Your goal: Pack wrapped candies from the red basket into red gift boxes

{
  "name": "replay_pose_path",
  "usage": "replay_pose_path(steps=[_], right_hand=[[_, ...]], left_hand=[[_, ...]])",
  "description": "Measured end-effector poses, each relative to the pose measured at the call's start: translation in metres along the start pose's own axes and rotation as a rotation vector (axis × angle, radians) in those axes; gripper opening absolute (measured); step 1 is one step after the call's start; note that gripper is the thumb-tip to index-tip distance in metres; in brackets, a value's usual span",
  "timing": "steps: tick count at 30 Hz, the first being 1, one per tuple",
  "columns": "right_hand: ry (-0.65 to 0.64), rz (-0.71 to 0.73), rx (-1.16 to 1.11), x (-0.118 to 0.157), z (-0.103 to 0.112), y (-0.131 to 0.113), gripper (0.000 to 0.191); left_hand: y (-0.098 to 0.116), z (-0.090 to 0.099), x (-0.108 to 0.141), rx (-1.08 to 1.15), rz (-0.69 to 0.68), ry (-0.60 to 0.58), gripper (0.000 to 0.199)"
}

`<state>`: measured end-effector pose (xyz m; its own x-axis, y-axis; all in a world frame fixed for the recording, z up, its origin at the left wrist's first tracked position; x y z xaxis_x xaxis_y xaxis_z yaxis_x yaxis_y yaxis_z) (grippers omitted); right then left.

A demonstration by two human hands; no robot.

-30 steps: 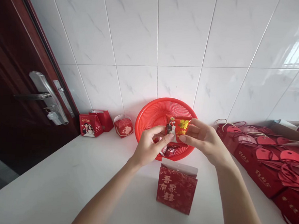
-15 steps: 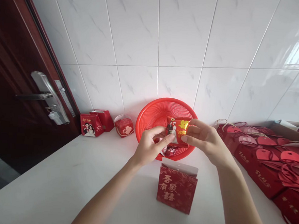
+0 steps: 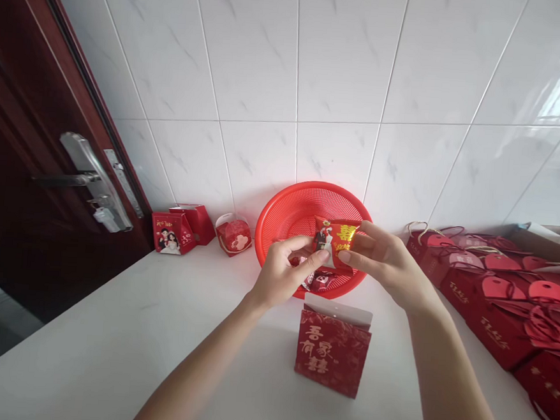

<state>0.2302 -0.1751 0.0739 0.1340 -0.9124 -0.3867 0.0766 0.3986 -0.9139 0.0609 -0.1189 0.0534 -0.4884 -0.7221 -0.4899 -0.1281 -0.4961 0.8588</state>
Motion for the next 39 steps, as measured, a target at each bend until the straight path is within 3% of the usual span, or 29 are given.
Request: replay_pose_path(steps=[14, 22, 31, 39], right_hand=[[-0.009, 0.025, 0.01, 0.0001, 0.0005, -0.0012, 0.026], [0.08, 0.01, 0.123, -0.001, 0.004, 0.0003, 0.03], [0.011, 0.022, 0.055, -0.0006, 0.0039, 0.0024, 0.035], [0.031, -0.009, 0.021, -0.0004, 0.003, 0.0021, 0.039]], left_hand=[[0.0019, -0.001, -0.0002, 0.095, 0.008, -0.052, 0.026], [0.0005, -0.0004, -0.0012, 0.112, 0.024, -0.035, 0.034], [0.0011, -0.0012, -0.0002, 0.118, 0.014, -0.045, 0.032], [-0.0002, -0.0024, 0.0015, 0.136, 0.04, -0.054, 0.027]])
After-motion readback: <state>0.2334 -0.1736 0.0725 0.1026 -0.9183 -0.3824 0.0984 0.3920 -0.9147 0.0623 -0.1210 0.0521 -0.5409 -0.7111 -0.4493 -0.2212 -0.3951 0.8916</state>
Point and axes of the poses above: each hand's wrist, its own x-axis away from the middle knuckle, its own z-axis out of the back of the hand, y = z × x, the point moved 3 cm from there along -x, towards the middle knuckle, and after that the axes turned 5 degrees about x, right-handed, at the moved point
